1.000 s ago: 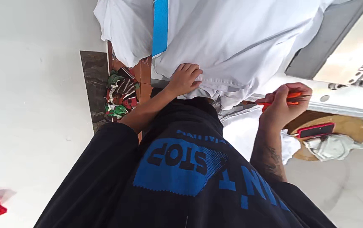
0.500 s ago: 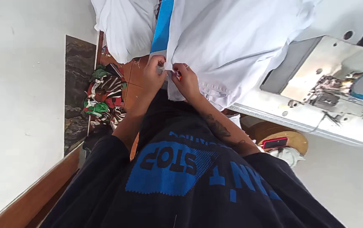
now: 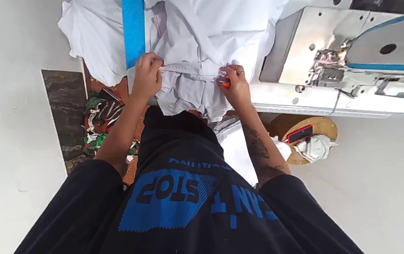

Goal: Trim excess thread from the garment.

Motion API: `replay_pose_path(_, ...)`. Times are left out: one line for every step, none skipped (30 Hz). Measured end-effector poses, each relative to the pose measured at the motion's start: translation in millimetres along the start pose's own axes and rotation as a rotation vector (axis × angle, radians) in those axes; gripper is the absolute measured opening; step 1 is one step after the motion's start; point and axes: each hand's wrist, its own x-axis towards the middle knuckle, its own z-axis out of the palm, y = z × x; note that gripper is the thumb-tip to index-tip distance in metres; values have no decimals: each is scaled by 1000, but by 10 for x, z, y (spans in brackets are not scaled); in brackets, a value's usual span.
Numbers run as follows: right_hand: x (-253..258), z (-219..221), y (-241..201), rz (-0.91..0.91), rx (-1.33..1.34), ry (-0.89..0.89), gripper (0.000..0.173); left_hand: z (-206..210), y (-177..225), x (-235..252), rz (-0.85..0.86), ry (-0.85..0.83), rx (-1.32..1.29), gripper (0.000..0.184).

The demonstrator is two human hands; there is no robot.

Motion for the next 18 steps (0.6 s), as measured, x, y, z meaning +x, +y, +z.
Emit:
replay_pose_path(-48, -42, -15, 22, 41, 45, 38, -7, 107, -100, 24, 80, -18, 25)
replay_pose_path(-91, -116, -42, 48, 83, 105, 37, -4, 256, -178, 39, 142, -49, 23)
replay_pose_path(-121, -206, -72, 63, 127, 157, 39, 24, 418, -213, 50, 176, -86, 22)
replay_pose_path(-141, -300, -105, 63, 182, 183, 42, 89, 572, -210, 52, 184, -125, 24)
replay_pose_path(-144, -391, -158, 43, 248, 178, 43, 167, 716, -183, 25, 158, -166, 30)
replay_pose_path(-103, -458, -215, -9, 308, 163, 42, 254, 831, -104, -15, 137, -210, 39)
replay_pose_path(-44, -493, -274, -80, 358, 141, 39, 335, 922, -9, -66, 110, -237, 48)
replay_pose_path(29, -495, -313, -160, 399, 108, 37, 435, 980, 89, -115, 95, -249, 55)
replay_pose_path(110, -471, -329, -230, 425, 51, 36, 561, 1005, 174, -153, 112, -246, 58)
replay_pose_path(190, -431, -328, -278, 421, -24, 36, 666, 1015, 226, -193, 121, -244, 55)
replay_pose_path(274, -379, -303, -314, 386, -93, 37, 739, 1010, 266, -218, 135, -247, 50)
replay_pose_path(336, -317, -263, -337, 332, -148, 39, 786, 994, 276, -230, 151, -261, 43)
replay_pose_path(384, -253, -214, -350, 277, -194, 41, 821, 968, 269, -229, 175, -292, 37)
replay_pose_path(417, -205, -169, -355, 219, -237, 43, 839, 940, 253, -229, 202, -348, 32)
replay_pose_path(439, -175, -135, -356, 166, -269, 45, 837, 908, 240, -246, 205, -423, 28)
replay_pose_path(456, -155, -111, -360, 122, -293, 45, 817, 870, 237, -273, 189, -492, 25)
replay_pose_path(461, -146, -100, -364, 87, -313, 44, 790, 840, 235, -297, 170, -537, 21)
replay_pose_path(459, -142, -98, -375, 56, -327, 42, 765, 821, 232, -302, 156, -548, 18)
